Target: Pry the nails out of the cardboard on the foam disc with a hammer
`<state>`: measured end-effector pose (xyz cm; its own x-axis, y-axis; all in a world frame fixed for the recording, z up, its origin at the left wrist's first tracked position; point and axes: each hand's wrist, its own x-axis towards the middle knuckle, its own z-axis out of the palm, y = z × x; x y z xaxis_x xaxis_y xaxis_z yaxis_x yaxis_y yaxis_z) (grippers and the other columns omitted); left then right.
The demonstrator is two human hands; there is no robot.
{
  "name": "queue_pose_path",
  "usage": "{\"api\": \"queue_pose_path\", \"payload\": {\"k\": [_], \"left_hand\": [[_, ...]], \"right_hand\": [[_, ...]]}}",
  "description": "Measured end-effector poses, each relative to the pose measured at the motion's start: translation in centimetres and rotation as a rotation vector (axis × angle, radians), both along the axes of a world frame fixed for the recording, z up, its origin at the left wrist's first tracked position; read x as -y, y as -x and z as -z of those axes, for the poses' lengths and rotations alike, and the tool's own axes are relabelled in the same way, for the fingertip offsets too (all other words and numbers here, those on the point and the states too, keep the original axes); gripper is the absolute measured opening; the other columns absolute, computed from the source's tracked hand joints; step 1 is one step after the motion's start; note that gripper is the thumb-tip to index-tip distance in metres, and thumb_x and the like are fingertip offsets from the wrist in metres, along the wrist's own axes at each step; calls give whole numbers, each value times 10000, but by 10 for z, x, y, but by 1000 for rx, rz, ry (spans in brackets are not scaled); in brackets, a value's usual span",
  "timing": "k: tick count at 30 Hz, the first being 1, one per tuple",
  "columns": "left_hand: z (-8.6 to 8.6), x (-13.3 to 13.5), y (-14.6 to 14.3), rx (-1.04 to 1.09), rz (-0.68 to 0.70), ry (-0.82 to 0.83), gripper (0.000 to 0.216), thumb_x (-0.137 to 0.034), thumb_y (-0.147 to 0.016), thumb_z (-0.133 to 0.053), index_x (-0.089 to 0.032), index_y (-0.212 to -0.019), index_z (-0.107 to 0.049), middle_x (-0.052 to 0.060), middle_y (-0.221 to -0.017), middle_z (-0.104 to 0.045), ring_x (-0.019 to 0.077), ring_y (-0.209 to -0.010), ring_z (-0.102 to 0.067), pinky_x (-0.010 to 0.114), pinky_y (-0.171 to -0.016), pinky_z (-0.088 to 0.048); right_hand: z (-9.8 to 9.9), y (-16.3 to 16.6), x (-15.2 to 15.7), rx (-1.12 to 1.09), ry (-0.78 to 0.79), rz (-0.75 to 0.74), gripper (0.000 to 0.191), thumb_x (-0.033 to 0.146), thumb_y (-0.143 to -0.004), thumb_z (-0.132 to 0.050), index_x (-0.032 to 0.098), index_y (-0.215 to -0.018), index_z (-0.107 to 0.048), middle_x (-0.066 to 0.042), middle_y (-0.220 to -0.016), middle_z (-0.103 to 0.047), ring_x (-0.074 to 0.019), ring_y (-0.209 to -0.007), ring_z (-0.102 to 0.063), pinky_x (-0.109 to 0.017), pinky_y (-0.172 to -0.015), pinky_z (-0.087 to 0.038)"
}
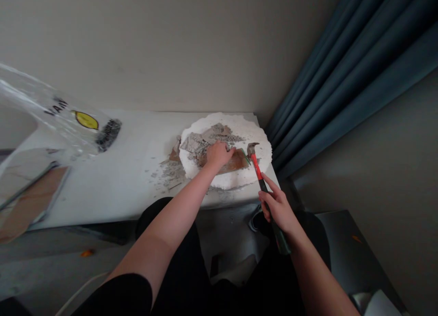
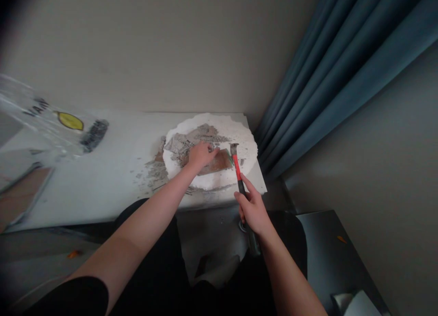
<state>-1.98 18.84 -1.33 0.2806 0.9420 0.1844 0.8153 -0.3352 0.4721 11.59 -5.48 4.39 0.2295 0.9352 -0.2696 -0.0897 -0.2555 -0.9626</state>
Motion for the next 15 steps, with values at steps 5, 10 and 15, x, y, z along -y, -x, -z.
{"api": "queue_pose_path", "payload": {"k": [5, 10, 15], "left_hand": [[-3, -5, -2, 13, 16, 85, 213, -356, -852, -629, -179, -787, -728, 141, -885, -741, 308, -845, -676, 421, -801, -499], [-3, -3, -3, 88, 64, 62, 146, -236, -825, -604, -186, -823, -741, 124, -909, -759, 293, -872, -685, 390, -802, -494], [-8, -1, 1, 158, 93, 81, 163, -294, -854, -595, -197, -850, -725, 85, -865, -762, 245, -817, -679, 352, -783, -479]], "right_hand": [[2, 0, 0, -12, -1, 2, 796, 383, -867, -678, 224, -1588, -379, 95, -610, -540, -66, -332, -398, -182, -310, -320], [3, 0, -1, -2, -12, 2, 766, 382, -875, -667, 233, -1575, -396, 97, -613, -537, -65, -328, -401, -175, -303, -323], [3, 1, -1, 1, -18, -3, 760, 380, -876, -664, 222, -1571, -398, 99, -608, -534, -67, -329, -399, -179, -301, -340]]}}
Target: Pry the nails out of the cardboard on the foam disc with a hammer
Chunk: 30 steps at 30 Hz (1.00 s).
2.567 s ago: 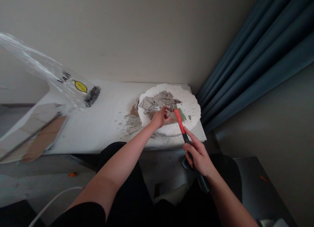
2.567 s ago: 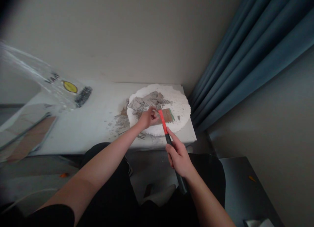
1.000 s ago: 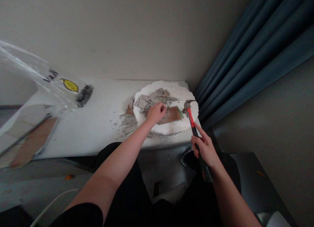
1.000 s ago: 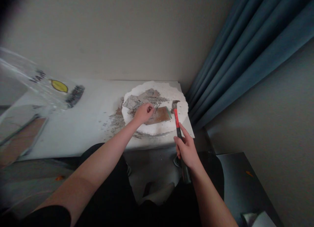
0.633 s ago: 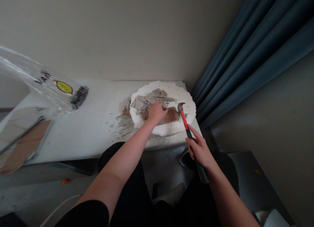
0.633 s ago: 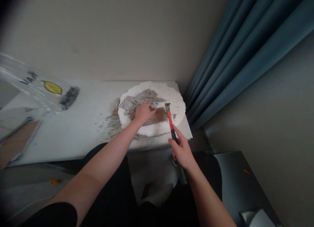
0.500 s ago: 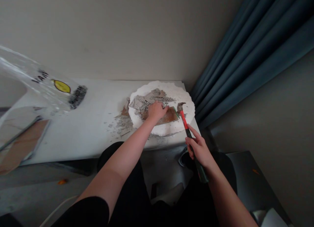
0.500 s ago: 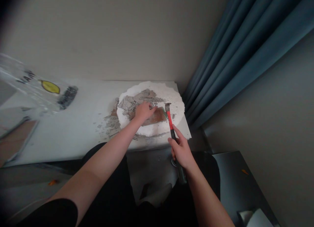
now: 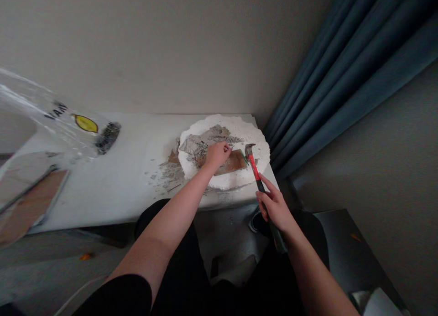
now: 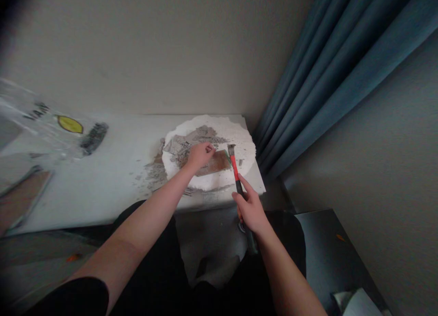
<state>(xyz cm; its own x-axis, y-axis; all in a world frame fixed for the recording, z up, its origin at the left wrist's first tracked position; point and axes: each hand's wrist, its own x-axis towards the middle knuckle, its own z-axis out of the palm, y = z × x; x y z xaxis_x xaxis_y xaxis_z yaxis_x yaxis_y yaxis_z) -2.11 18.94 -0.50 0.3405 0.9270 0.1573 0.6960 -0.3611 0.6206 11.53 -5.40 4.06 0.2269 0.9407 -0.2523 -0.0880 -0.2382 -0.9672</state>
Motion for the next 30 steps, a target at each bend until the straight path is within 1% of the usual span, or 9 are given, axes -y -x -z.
{"api": "queue_pose_path", "payload": {"k": [4, 7, 10, 14, 16, 21, 27, 30], "left_hand": [[-7, 0, 12, 60, 30, 22, 132, -289, -844, -602, -195, -830, -693, 56, -834, -750, 198, -773, -656, 312, -742, -465], [-7, 2, 23, 163, 55, 30, 91, -261, -811, -606, -186, -790, -651, 32, -766, -707, 168, -709, -614, 293, -714, -460], [-1, 5, 33, 254, 139, 65, 86, -266, -790, -606, -180, -796, -618, -1, -716, -651, 139, -657, -562, 273, -677, -448], [10, 10, 40, 281, 282, 146, 153, -334, -790, -607, -181, -793, -609, -25, -677, -604, 125, -623, -521, 266, -640, -427], [14, 11, 42, 285, 319, 175, 184, -365, -789, -610, -181, -798, -615, -26, -673, -598, 128, -625, -522, 267, -633, -426], [18, 10, 42, 284, 325, 188, 176, -353, -772, -614, -181, -804, -625, -19, -681, -606, 134, -641, -531, 273, -643, -437], [17, 11, 43, 275, 323, 199, 145, -323, -746, -608, -179, -761, -617, -20, -666, -594, 134, -643, -528, 278, -656, -437], [17, 11, 44, 267, 313, 204, 140, -318, -745, -606, -179, -761, -620, -20, -665, -591, 134, -644, -527, 278, -652, -432]], "right_hand": [[0, 1, 0, 4, 0, 7, 771, 370, -880, -656, 208, -1581, -380, 100, -596, -527, -69, -325, -394, -179, -294, -327], [0, 2, -1, 5, 12, 9, 789, 367, -877, -659, 204, -1591, -363, 98, -597, -531, -70, -322, -395, -181, -293, -328], [-1, 2, -1, 10, 14, 9, 786, 368, -879, -660, 202, -1589, -367, 97, -595, -531, -71, -319, -397, -184, -293, -327], [-1, 3, -1, 17, 17, 5, 764, 365, -888, -655, 211, -1583, -377, 97, -593, -530, -69, -318, -395, -181, -295, -324], [-1, 3, 0, 20, 19, 7, 761, 363, -887, -657, 213, -1581, -381, 98, -588, -524, -70, -318, -394, -181, -295, -325], [-2, 5, -1, 22, 18, 12, 789, 357, -879, -663, 184, -1590, -367, 104, -545, -492, -80, -319, -396, -183, -299, -321], [-4, 5, 0, 47, 22, -7, 804, 358, -885, -661, 189, -1605, -345, 110, -508, -475, -83, -319, -390, -180, -310, -328], [-6, 5, 0, 51, 22, -7, 817, 359, -879, -663, 164, -1605, -342, 114, -491, -465, -82, -317, -376, -184, -313, -332]]}}
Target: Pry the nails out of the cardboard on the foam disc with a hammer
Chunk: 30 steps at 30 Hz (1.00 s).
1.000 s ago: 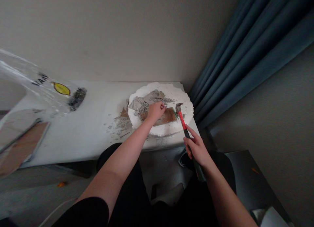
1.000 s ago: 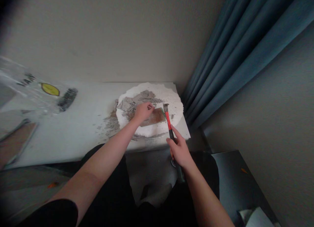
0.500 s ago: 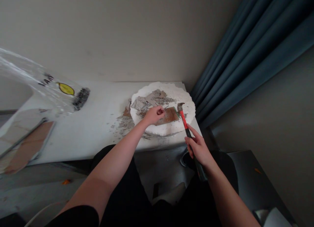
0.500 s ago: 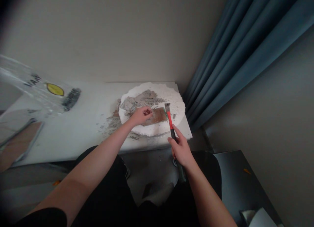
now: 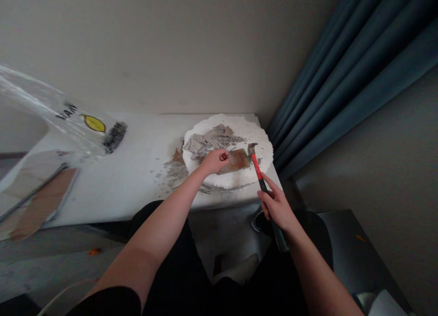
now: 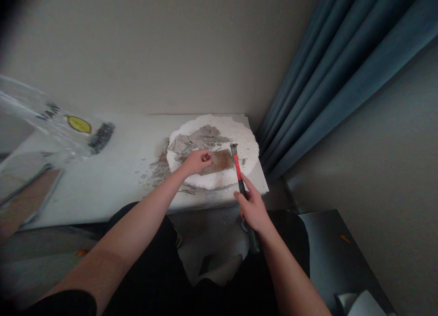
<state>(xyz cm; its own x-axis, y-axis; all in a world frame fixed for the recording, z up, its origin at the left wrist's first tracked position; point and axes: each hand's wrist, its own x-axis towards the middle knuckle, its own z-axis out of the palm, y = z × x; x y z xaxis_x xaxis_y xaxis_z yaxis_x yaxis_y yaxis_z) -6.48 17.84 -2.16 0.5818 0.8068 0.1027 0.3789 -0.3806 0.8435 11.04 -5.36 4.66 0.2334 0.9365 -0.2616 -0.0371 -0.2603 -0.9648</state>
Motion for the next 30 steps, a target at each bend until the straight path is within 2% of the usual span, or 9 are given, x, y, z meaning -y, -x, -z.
{"api": "queue_pose_path", "payload": {"k": [20, 30], "left_hand": [[2, -1, 0, 6, 0, 16, 154, -335, -719, -598, -191, -772, -615, -19, -657, -589, 140, -635, -530, 278, -629, -422], [-1, 3, 0, -40, -2, -54, 139, -327, -745, -594, -191, -763, -615, -23, -642, -584, 137, -618, -522, 280, -629, -417]], "right_hand": [[0, -1, 0, -5, 11, -4, 845, 386, -866, -681, 167, -1606, -336, 109, -528, -477, -80, -326, -378, -194, -320, -329], [1, 1, 2, -26, -19, 5, 838, 355, -882, -672, 163, -1615, -314, 111, -506, -470, -81, -321, -375, -187, -318, -318]]}}
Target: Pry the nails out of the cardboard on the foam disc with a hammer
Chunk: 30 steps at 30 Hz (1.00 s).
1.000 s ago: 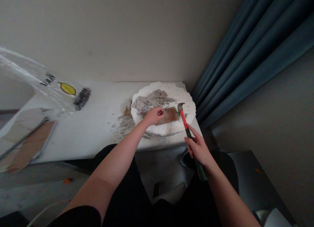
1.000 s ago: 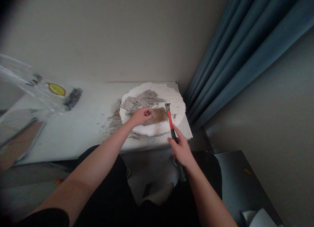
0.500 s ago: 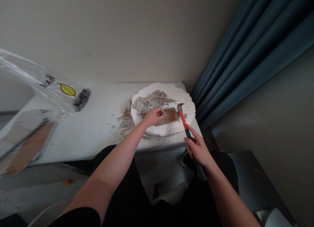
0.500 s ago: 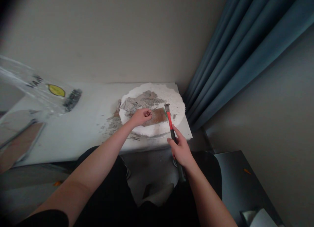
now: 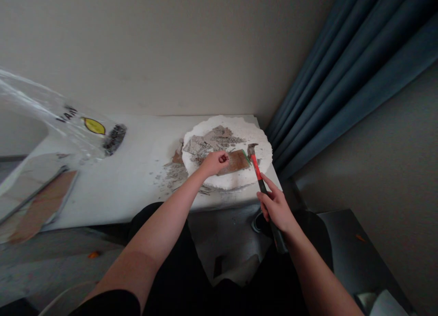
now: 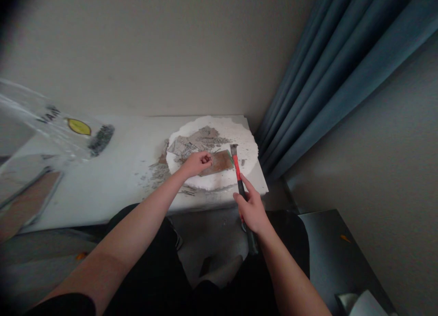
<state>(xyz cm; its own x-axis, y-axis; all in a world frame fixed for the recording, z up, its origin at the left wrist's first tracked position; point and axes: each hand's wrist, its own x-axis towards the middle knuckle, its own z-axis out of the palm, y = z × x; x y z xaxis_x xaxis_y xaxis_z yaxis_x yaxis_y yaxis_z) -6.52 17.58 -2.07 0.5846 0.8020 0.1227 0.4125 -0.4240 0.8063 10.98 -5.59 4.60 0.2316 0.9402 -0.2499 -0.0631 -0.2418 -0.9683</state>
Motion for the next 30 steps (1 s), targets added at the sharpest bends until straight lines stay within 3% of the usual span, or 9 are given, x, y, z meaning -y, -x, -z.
{"api": "queue_pose_path", "payload": {"k": [3, 7, 9, 13, 18, 30], "left_hand": [[1, 1, 0, -25, -5, -26, 159, -291, -737, -597, -190, -854, -637, -16, -690, -622, 139, -632, -542, 280, -645, -428], [2, 5, -1, -37, -3, -59, 416, -233, -732, -613, -195, -1146, -600, -3, -809, -688, 147, -671, -592, 279, -671, -448], [2, 7, -2, -45, -24, -78, 441, -247, -759, -621, -191, -1194, -576, 13, -853, -705, 149, -680, -605, 280, -681, -453], [1, 11, -2, -67, -87, -87, 350, -305, -800, -637, -185, -1127, -597, 42, -858, -719, 170, -714, -629, 295, -707, -466], [2, 8, -1, 5, -121, -24, 294, -259, -765, -630, -205, -1052, -603, 23, -836, -715, 180, -741, -642, 312, -722, -492], [8, 3, 1, 65, -67, 11, 258, -261, -785, -604, -196, -1035, -608, 15, -819, -703, 167, -745, -642, 306, -722, -504]], "right_hand": [[-2, 0, 3, -42, -60, -17, 825, 332, -899, -662, 204, -1626, -294, 112, -526, -465, -76, -334, -378, -177, -327, -312], [-8, 4, 7, -127, -108, -123, 778, 310, -925, -614, 276, -1629, -286, 105, -561, -498, -73, -333, -373, -179, -331, -327], [-9, 9, 8, -146, -95, -180, 740, 306, -935, -600, 283, -1618, -317, 106, -554, -494, -71, -327, -369, -174, -329, -313], [-6, 14, 8, -168, -71, -203, 702, 300, -931, -612, 283, -1593, -378, 101, -561, -492, -68, -333, -374, -168, -325, -289], [-1, 8, 6, -131, -53, -143, 752, 304, -908, -619, 259, -1608, -346, 109, -541, -483, -79, -332, -379, -177, -327, -311], [-6, -1, 5, -108, -84, -128, 811, 315, -916, -616, 228, -1639, -260, 119, -473, -470, -89, -328, -362, -178, -340, -316]]}}
